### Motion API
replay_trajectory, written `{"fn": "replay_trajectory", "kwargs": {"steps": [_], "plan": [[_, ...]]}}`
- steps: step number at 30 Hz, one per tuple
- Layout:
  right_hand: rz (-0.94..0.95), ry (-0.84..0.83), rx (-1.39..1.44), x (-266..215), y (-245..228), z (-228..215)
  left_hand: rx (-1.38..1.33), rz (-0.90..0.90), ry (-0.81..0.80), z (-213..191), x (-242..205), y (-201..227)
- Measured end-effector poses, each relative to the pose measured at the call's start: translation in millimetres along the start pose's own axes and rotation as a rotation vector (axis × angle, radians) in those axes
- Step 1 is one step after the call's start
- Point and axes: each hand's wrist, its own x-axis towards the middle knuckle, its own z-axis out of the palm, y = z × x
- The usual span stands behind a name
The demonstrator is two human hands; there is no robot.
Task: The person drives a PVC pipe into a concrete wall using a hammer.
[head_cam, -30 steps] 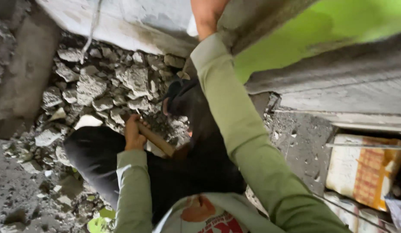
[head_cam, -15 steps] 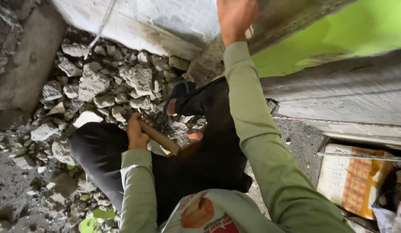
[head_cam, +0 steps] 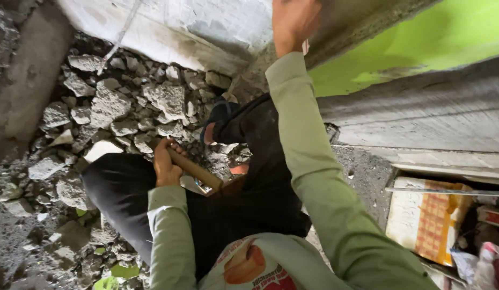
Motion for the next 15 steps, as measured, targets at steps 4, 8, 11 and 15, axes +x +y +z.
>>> {"fn": "replay_trajectory", "kwargs": {"steps": [4,8,11,15], "plan": [[-0.023,0.005,-0.179,-16,5,-6,-0.025,-0.011,0.056,-17,-13,0],[-0.069,0.023,-0.184,3,-1,-11,-0.091,-0.005,0.006,0,-6,10],[-0.054,0.037,-0.207,5,3,3,-0.07,-0.002,0.035,8,-17,14],[-0.078,0.014,-0.028,6,-8,-15,-0.034,0.002,0.087,4,-15,7]]}}
